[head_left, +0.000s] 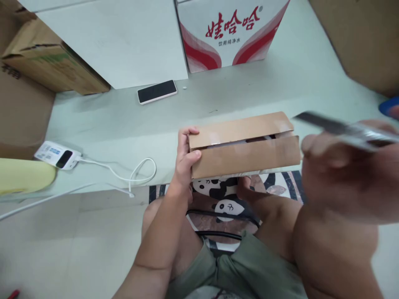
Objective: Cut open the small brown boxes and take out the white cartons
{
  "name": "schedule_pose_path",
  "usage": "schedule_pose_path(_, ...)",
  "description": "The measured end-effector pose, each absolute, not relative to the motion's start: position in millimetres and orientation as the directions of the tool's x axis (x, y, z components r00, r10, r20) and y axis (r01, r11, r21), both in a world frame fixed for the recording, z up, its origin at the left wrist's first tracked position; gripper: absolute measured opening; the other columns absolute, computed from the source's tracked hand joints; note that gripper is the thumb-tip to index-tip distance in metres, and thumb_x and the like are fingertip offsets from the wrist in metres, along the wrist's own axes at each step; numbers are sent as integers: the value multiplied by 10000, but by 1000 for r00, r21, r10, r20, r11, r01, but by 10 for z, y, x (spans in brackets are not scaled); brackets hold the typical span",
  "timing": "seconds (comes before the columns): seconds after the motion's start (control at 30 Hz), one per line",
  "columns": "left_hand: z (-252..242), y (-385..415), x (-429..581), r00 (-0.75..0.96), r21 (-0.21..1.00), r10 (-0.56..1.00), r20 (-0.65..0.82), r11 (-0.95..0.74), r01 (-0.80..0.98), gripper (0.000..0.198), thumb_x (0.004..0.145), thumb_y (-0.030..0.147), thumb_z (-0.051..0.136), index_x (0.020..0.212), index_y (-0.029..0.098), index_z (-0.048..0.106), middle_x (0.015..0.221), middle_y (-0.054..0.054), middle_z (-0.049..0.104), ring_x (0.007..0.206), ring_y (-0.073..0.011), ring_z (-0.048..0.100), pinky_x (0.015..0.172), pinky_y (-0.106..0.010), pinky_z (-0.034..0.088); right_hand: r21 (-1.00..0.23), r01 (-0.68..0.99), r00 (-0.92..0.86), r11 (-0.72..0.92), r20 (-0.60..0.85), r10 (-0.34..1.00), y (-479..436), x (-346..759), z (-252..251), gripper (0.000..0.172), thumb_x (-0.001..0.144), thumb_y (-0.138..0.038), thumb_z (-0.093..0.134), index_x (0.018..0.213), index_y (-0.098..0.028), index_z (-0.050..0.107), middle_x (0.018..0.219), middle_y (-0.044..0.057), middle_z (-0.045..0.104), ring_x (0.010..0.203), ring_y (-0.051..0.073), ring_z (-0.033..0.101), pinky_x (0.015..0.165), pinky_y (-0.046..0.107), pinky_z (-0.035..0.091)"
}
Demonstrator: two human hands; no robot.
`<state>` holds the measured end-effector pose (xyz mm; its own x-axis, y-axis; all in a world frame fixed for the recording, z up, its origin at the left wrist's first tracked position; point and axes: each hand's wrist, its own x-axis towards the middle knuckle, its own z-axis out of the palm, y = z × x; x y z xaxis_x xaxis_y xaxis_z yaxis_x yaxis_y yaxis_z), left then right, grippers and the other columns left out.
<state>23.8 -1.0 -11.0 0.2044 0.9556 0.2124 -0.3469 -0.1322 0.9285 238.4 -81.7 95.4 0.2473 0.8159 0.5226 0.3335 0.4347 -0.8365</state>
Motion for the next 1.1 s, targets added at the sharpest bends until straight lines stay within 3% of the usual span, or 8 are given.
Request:
schedule_pose_path(0.03,-112,-24,246,223,929,952,211,-125,-348,538,714,552,789,1117,300,536,1140,-27,515,997,-230,543,851,-335,485,-814,319,262,485,568,780,-817,2305,918,109,956,-393,650,1017,-350,728,696,-27,592,492,131,547,427,300,363)
schedule_pose_path(0.07,-111,-36,253,240,931,947,211,-120,-344,536,720,554,785,1119,301,532,1154,-28,514,1010,-234,544,864,-341,487,-794,305,230,526,598,768,-806,2251,871,123,908,-262,688,1004,-328,728,709,-30,621,495,128,543,426,300,363)
schedule_pose_path(0.17,-103,-65,275,263,936,943,205,-110,-333,517,757,571,757,1131,302,523,1173,-35,519,1042,-252,555,901,-366,494,-789,290,-66,542,548,834,-734,2217,728,288,809,-70,661,985,-293,710,737,-38,674,516,115,546,459,283,383)
schedule_pose_path(0.37,-115,-74,304,240,926,945,221,-125,-357,490,779,576,747,1135,304,550,1175,-33,529,1020,-247,552,907,-379,497,-771,344,-141,536,522,841,-640,2281,693,113,856,-193,656,928,-258,715,689,-24,644,540,121,535,495,274,385)
schedule_pose_path(0.57,-157,-59,302,239,926,938,252,-162,-340,496,789,602,729,1143,305,548,1150,-36,528,993,-249,555,892,-396,512,-695,494,-172,522,511,842,-640,2161,771,132,797,-133,612,832,-254,653,627,-43,622,475,105,489,498,267,406)
schedule_pose_path(1.1,-152,-62,294,221,930,944,245,-164,-330,512,772,601,744,1147,306,558,1152,-39,552,1015,-260,571,914,-390,509,-711,527,-120,466,480,869,-648,2102,768,123,799,-135,605,814,-251,642,619,-37,658,550,131,618,543,271,485)
